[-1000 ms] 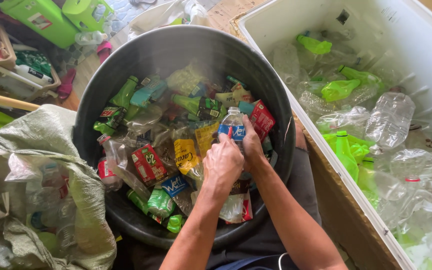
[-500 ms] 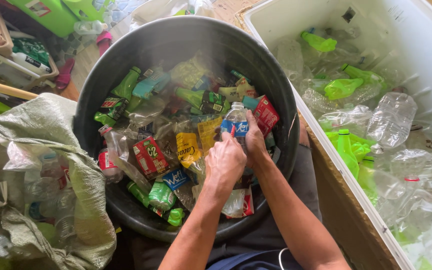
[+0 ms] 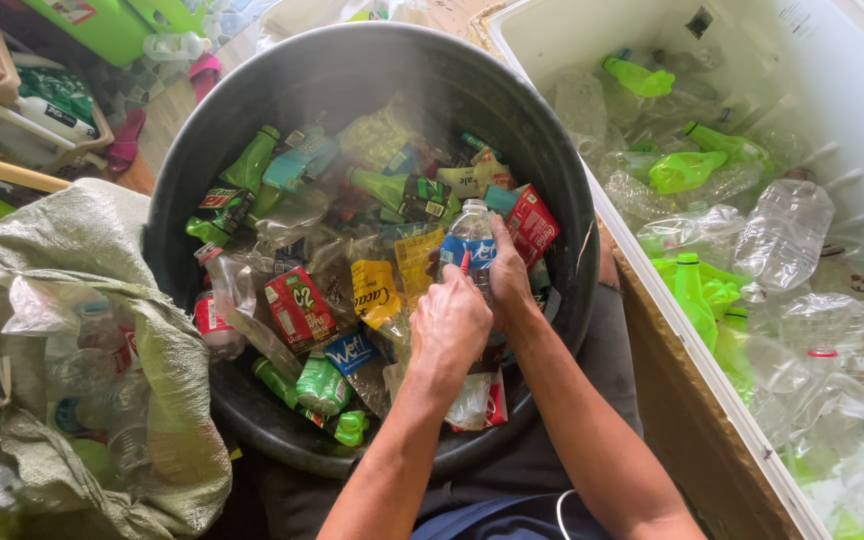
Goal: Sorting plastic bottles and wrappers from a large bin into separate containers
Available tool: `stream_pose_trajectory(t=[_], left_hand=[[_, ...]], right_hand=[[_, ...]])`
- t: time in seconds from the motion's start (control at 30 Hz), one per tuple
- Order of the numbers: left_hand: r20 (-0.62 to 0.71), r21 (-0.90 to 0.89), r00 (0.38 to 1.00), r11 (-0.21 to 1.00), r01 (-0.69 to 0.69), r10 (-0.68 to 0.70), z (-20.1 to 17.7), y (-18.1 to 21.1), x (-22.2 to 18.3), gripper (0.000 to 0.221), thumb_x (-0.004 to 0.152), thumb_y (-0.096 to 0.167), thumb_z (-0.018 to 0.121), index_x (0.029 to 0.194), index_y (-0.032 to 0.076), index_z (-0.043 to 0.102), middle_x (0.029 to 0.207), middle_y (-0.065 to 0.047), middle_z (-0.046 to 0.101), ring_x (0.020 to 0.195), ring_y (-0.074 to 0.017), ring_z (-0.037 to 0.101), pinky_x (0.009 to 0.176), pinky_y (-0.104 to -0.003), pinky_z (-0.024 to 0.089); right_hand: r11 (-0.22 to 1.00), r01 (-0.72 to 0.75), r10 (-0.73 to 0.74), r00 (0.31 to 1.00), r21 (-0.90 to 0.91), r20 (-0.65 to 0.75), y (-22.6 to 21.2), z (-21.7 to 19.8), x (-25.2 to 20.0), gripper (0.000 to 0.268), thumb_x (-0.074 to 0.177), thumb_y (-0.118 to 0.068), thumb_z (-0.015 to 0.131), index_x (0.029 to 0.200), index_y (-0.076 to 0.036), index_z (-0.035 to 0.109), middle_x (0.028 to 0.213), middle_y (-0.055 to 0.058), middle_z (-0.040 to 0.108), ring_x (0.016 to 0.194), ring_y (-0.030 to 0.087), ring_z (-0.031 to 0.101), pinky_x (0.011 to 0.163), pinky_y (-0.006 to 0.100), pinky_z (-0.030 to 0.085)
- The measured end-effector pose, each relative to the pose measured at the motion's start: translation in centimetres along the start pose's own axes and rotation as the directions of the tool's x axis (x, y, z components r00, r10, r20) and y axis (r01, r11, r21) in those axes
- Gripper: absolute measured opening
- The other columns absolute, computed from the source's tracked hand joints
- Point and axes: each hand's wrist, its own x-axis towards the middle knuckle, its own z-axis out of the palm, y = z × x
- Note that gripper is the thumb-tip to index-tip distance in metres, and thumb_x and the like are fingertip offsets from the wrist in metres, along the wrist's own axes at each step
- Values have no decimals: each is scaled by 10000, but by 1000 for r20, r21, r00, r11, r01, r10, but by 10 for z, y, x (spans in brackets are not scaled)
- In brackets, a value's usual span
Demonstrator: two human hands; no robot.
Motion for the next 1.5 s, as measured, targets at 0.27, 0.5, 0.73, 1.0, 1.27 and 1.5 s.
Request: stream_pose_trajectory(t=[0.27,0.5,0.73,1.0,1.27,1.5], left_hand=[[10,14,1000,1000,1,-1,3,-2,0,347,1008,251,286,1096,11,519,958,-306,716,982,-526,708,867,-647,549],[27,28,1000,1000,2,-3,4,-3,-3,322,1007,232,289,1084,14,513,958,-301,716,987,-524,708,872,-639,550],[40,47,999,999,-6,4,-1,-5,-8,319,1004,237,291,1067,21,518,940,-295,715,973,-519,713,855,-639,556],[85,44,996,999,19,-23,2,-13,-11,365,1010,269,253,1081,27,518,963,-299,709,1015,-518,701,883,-647,542],[139,46,990,999,22,-28,0,-19,-25,353,1010,249,272,1105,12,516,991,-318,704,1026,-530,691,908,-644,534],[177,31,983,999,44,-49,-15,-17,-32,401,1014,282,269,1139,3,528,1040,-344,693,1074,-544,669,941,-652,515]], right_hand=[[1000,8,-8,1000,10,-10,12,-18,29,545,900,-480,697,1049,42,653,787,244,725,603,258,734,638,400,633],[999,34,-34,999,-17,3,17,-18,25,711,892,-501,707,1296,62,546,970,251,708,725,255,745,807,393,636],[998,56,-56,998,3,-29,16,-6,6,616,900,-480,691,1238,30,625,950,236,742,731,272,751,788,426,628],[950,197,-186,980,-241,67,0,34,-69,891,928,-574,595,1562,-10,323,1634,201,290,1520,313,256,1252,481,141],[990,130,-111,951,-50,289,19,-31,17,427,1063,-464,466,1008,-87,659,759,17,668,528,102,565,480,263,483],[996,79,-66,953,-32,294,21,-32,21,434,1063,-482,453,1022,-81,613,771,42,663,552,121,587,491,287,499]])
